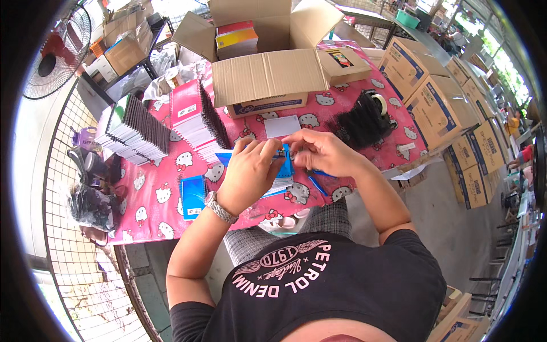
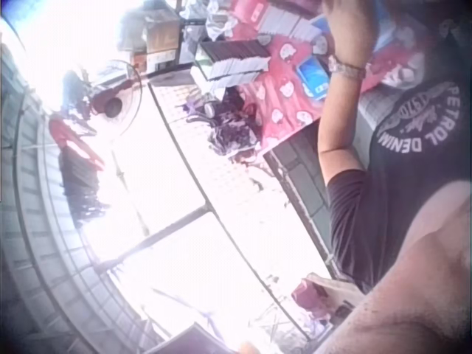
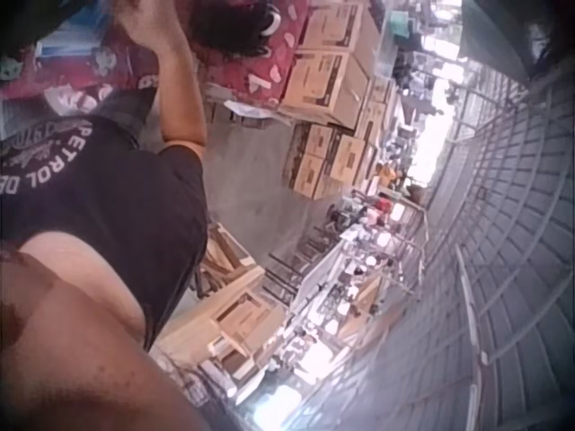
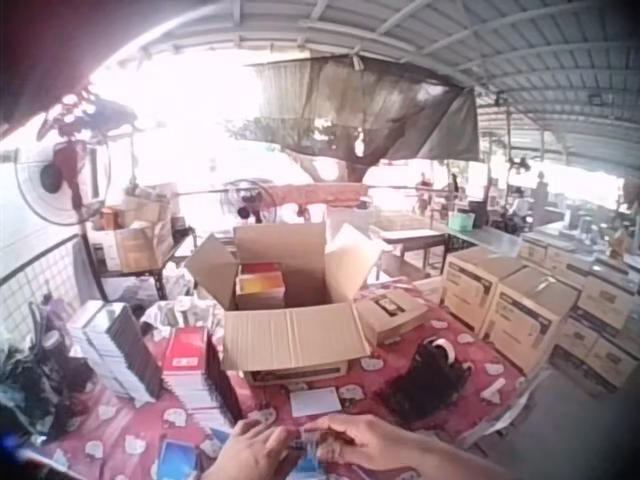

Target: The person applies adhesive tape to the spine of notebooks using a manual tape dispenser and aligns the tape along the edge by hand.

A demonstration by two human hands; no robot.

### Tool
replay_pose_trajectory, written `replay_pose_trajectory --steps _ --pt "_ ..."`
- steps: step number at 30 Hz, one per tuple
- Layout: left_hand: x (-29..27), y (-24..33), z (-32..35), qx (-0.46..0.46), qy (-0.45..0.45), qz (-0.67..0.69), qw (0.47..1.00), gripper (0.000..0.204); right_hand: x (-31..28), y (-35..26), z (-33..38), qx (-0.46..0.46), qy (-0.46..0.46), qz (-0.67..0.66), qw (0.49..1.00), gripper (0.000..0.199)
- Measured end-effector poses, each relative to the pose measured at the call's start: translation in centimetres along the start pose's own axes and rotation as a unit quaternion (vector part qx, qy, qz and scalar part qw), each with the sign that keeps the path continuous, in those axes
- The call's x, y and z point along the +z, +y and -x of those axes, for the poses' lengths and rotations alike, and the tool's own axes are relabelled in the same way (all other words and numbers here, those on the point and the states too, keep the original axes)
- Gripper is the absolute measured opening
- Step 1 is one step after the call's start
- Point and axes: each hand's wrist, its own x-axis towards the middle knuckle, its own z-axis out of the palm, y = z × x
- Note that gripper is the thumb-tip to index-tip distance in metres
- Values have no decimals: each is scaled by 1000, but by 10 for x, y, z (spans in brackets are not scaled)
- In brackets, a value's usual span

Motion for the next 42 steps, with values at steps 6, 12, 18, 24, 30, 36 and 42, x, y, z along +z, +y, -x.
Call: replay_pose_trajectory --steps 6,12,18,24,30,36,42 --pt "0 -6 2 14 -11 17 1000 25 -2 54 -15 140 8 -432 891 41" --pt "-2 -1 7 -20 1 -118 993 21 73 246 -11 218 216 401 863 64" --pt "6 -4 27 -128 29 -91 987 42 24 179 -29 246 1 398 884 53" --pt "13 -11 9 -71 60 -69 993 41 -25 24 -33 2 -64 -364 929 35" --pt "9 -13 0 -54 56 -28 997 33 -40 19 -40 2 -131 -273 953 41" --pt "-3 -31 4 -103 56 17 993 27 -38 27 -59 2 -128 -478 869 46" --pt "-3 -37 15 -121 36 43 991 27 -38 24 -70 6 -202 -271 941 45"
